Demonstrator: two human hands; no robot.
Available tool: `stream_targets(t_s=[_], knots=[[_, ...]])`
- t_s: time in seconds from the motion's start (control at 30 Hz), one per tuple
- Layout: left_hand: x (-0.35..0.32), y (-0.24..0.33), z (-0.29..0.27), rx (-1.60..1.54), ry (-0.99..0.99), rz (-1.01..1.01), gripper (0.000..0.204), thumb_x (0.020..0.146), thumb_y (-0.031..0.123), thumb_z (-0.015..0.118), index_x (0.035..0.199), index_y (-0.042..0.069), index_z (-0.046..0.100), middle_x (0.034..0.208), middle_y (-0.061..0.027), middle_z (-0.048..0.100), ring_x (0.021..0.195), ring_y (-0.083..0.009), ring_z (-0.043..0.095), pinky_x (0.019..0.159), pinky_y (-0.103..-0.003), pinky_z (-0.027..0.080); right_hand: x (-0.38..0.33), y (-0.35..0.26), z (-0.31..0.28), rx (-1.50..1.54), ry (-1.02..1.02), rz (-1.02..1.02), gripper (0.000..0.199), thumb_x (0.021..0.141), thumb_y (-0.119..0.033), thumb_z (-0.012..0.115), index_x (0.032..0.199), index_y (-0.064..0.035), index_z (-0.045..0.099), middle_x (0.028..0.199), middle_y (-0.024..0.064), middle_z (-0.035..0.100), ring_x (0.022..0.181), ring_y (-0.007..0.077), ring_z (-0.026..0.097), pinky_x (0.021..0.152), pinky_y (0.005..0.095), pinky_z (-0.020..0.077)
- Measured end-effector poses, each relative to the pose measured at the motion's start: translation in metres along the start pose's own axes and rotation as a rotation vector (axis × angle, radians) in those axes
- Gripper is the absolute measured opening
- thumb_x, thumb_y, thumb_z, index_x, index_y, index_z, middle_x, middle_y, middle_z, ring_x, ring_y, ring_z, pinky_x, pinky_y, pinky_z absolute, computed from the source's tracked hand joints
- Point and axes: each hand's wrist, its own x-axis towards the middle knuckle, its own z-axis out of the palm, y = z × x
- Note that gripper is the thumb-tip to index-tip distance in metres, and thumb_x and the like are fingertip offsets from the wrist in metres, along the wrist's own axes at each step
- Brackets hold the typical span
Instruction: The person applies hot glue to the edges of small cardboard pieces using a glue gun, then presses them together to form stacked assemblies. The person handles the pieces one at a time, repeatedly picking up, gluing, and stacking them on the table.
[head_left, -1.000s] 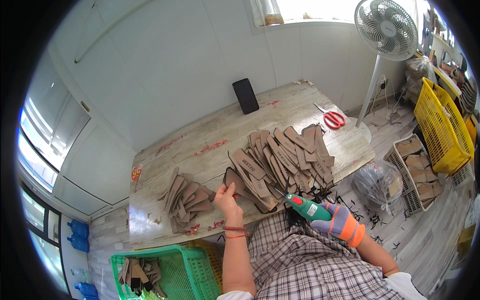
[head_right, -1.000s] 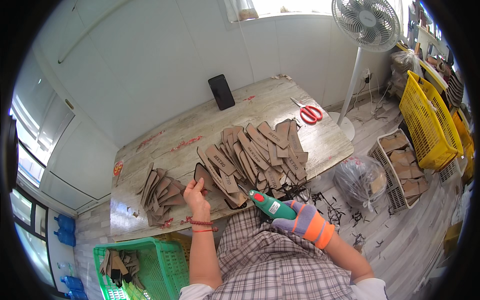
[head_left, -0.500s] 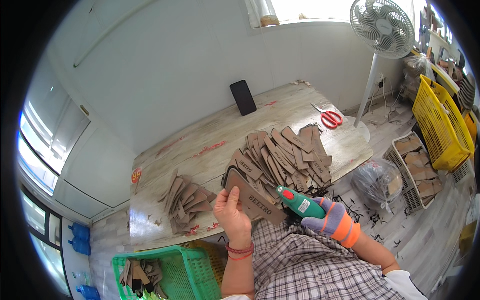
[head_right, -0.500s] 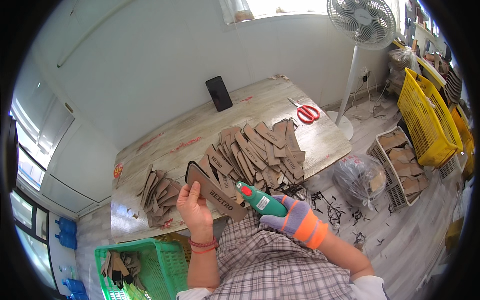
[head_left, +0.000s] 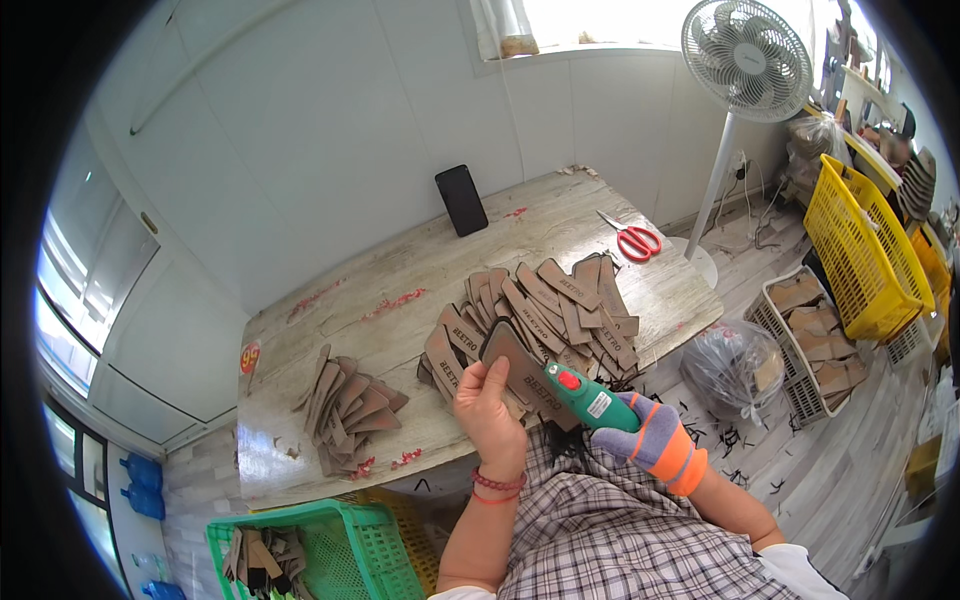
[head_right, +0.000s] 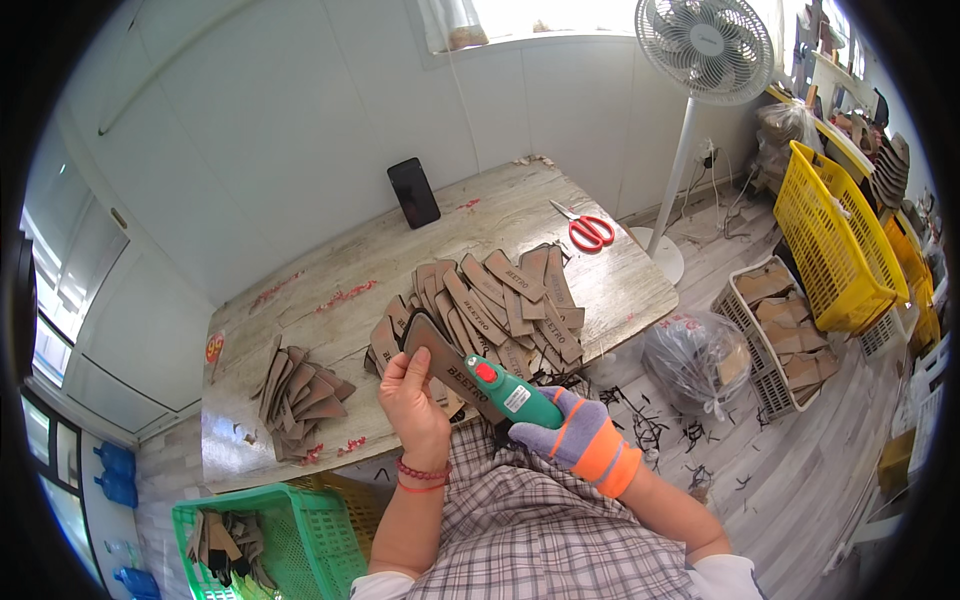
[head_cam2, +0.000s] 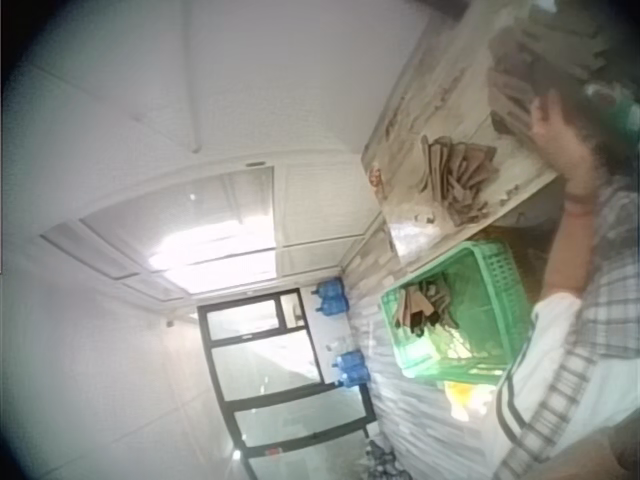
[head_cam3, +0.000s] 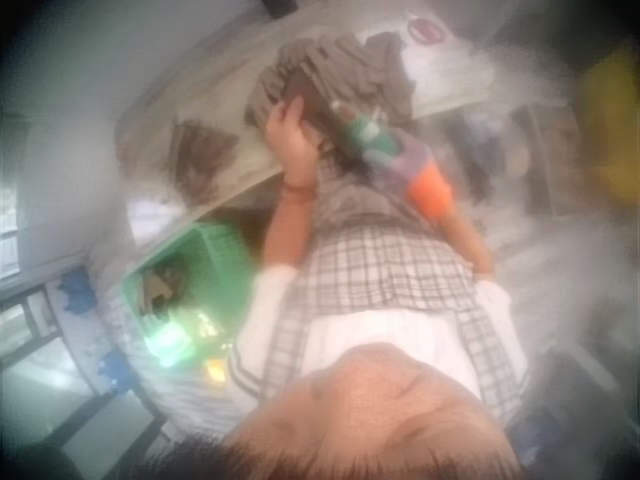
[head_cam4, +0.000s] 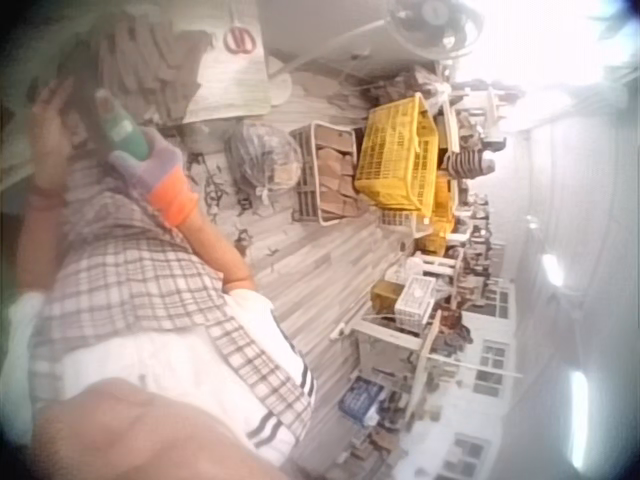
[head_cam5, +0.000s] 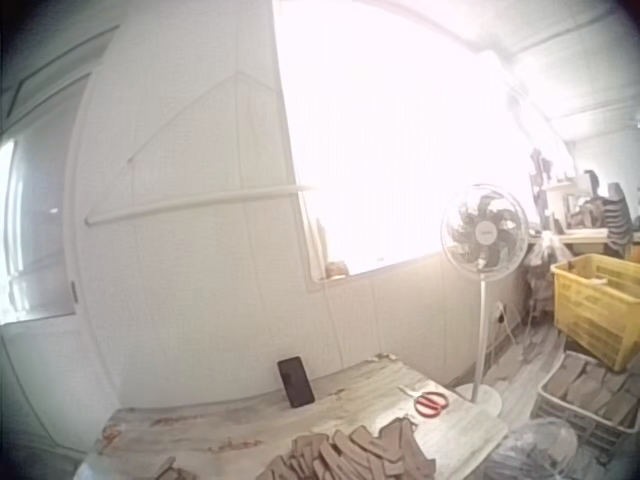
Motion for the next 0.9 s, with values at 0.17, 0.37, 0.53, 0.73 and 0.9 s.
stream_targets(t_s=[0.17, 0.37, 0.53, 0.73, 0.9], knots=[[-0.001, 0.001, 0.008, -0.017, 0.020, -0.038, 0.008, 0.085, 0.002, 0.071, 0.085, 0.004, 0.063, 0.085, -0.0033, 0.068, 0.074, -0.0090, 0.060, 0.070, -0.022, 0.046, 0.002, 0.003, -0.002, 0.026, 0.015, -0.006, 0.054, 0.077, -0.024, 0.082, 0.119, -0.0001, 0.058, 0.079, -0.0002, 0.064, 0.063, 0.0049, 0.057, 0.056, 0.0207, 0.0462], [-0.007, -0.006, 0.010, -0.063, 0.027, -0.151, 0.008, 0.085, 0.005, 0.071, 0.087, 0.008, 0.063, 0.086, -0.0006, 0.069, 0.072, -0.0073, 0.060, 0.065, -0.019, 0.043, 0.003, 0.006, -0.001, 0.043, 0.028, -0.047, 0.055, 0.077, -0.024, 0.082, 0.119, 0.0002, 0.055, 0.075, -0.0002, 0.062, 0.059, 0.0038, 0.053, 0.053, 0.0198, 0.0440], [-0.014, -0.009, 0.009, -0.075, -0.010, -0.224, 0.008, 0.086, 0.005, 0.070, 0.086, 0.008, 0.063, 0.087, -0.0004, 0.068, 0.074, -0.0066, 0.060, 0.065, -0.019, 0.043, 0.005, 0.013, -0.002, 0.086, 0.038, -0.060, 0.055, 0.077, -0.022, 0.082, 0.120, 0.0007, 0.055, 0.079, 0.0010, 0.064, 0.060, 0.0052, 0.057, 0.053, 0.0206, 0.0454], [-0.026, -0.020, 0.001, -0.096, -0.094, -0.240, 0.003, 0.088, 0.004, 0.067, 0.088, 0.002, 0.065, 0.087, -0.0033, 0.068, 0.075, -0.0080, 0.060, 0.071, -0.020, 0.046, 0.004, 0.011, -0.002, 0.078, 0.067, -0.085, 0.053, 0.079, -0.020, 0.080, 0.120, 0.0019, 0.055, 0.080, 0.0029, 0.065, 0.059, 0.0068, 0.058, 0.051, 0.0212, 0.0453], [-0.033, -0.021, -0.001, 0.015, -0.128, -0.222, 0.003, 0.089, 0.002, 0.065, 0.090, 0.000, 0.065, 0.087, -0.0032, 0.068, 0.075, -0.0066, 0.059, 0.072, -0.020, 0.046, 0.003, 0.013, -0.006, 0.062, 0.054, -0.090, 0.052, 0.080, -0.020, 0.079, 0.120, 0.0019, 0.055, 0.081, 0.0031, 0.065, 0.061, 0.0069, 0.059, 0.053, 0.0215, 0.0464]])
